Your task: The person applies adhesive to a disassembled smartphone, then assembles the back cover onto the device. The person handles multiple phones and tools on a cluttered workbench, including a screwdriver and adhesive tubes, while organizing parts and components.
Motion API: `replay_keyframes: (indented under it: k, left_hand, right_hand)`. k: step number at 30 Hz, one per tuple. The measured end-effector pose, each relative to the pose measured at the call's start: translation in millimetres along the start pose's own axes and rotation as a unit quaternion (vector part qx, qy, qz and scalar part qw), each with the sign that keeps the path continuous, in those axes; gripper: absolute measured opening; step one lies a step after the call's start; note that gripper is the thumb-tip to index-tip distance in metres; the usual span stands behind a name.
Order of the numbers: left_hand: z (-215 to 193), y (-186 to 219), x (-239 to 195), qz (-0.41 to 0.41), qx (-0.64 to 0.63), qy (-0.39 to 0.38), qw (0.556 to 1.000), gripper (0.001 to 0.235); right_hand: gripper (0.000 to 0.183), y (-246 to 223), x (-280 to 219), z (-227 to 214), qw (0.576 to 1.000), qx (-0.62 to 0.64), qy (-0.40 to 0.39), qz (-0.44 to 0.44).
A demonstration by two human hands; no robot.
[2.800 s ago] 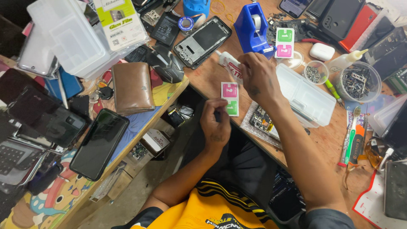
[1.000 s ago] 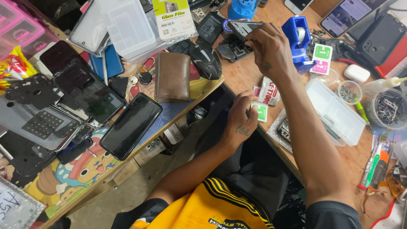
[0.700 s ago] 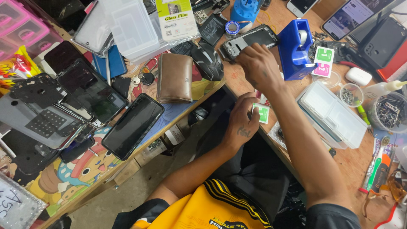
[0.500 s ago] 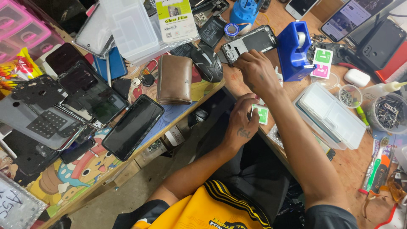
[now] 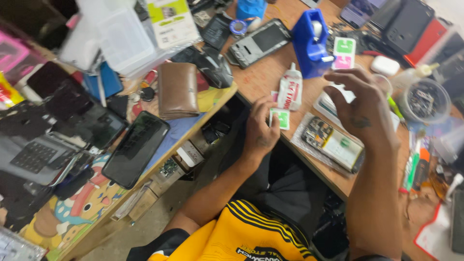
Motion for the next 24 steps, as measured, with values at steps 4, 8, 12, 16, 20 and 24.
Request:
replay_keyframes:
  k: [4,8,12,16,20,24]
  left_hand:
    - [4,2,0,0.007,-0.012,-0.008,1.000,0.022]
    - [8,15,5,0.009,-0.003,-0.035,0.999,0.021]
    - [21,32,11,0.040,0.058,-0.067,0.995,0.026]
    - [45,34,17,0.089,0.090,-0.136,0.983,0.030]
    - [47,11,17,0.062,0.135,-0.167,0.975,0.040]
    - [36,-10,24,0.061,0.172,-0.136,0.974,0.036]
  right_hand:
    - [0.050,71,-43,-38,0.993,-0.063,0.015,0.094]
    - [0.073,115,-88,-57,0.986,-0.130,0.055,0.090]
    - [0.074,163,-109,-50,0.978,-0.129,0.065,0.150]
    - [0.056,196,-114,-36,0.973,-0.018,0.076,0.217]
    - [0.049,189,-111,-34,0.980,0.007,0.099,0.175]
    - [0.049,181,-103,-24,0.980,0.013,0.109,0.165]
Point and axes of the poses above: each hand's wrist, its own x-axis towards the middle knuckle, its own z-axis out of the palm, y = z × x, the point moved 10 cm from there along x, towards the middle knuckle, and after that the axes turned 14 degrees about z, right-handed, at the moved point
